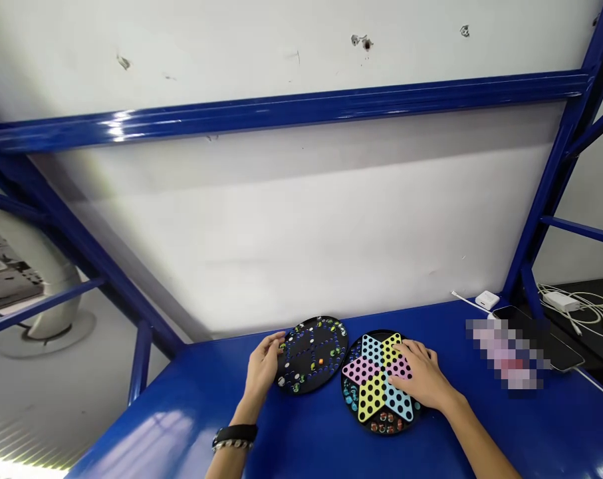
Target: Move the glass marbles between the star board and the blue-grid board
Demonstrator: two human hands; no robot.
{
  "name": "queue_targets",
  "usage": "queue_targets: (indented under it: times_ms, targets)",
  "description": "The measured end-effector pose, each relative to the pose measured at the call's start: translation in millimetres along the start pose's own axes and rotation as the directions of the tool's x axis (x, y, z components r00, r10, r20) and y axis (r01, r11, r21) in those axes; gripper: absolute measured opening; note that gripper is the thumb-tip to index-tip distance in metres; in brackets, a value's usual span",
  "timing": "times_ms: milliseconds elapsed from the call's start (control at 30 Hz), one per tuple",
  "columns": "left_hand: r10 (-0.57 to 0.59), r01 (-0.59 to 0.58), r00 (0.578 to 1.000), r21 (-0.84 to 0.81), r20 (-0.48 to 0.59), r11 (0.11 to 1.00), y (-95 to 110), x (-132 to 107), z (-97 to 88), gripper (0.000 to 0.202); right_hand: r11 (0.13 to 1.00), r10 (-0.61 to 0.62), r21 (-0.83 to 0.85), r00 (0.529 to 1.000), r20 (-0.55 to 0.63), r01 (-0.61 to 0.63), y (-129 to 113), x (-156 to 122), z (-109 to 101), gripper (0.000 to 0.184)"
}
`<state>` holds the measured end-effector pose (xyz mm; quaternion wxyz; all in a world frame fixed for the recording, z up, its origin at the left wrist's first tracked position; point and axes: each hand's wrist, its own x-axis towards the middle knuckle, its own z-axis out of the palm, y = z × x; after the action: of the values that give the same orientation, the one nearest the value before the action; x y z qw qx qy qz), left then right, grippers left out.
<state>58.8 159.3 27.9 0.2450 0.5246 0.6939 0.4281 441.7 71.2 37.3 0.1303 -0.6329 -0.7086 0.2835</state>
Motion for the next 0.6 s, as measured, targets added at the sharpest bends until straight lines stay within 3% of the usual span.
queue_targets:
  times_ms: [133,233,367,600]
  targets:
    - [0.014,-0.02,0.998,0.097,0.06,0.995,-20,-2,-20.2,0.057,1.0,-0.002,-0.006,1.0,-0.002,0.002,0,0,1,0.066]
    - [0.022,-0.049,0.996,0.332,0.085,0.942,-32,-2,-22.9,0.052,1.0,-0.009,-0.019,1.0,-0.007,0.009,1,1,2,0.065]
    - [0.089,-0.123,0.992,0.514,0.089,0.849,-27,-2,-5.1,0.054,0.999,-0.01,-0.04,1.0,-0.009,0.01,3,2,3,0.065]
    - [0.142,-0.18,0.984,0.686,0.111,0.705,6,12,34.3,0.044,1.0,-0.013,-0.012,1.0,-0.013,0.013,2,2,2,0.064]
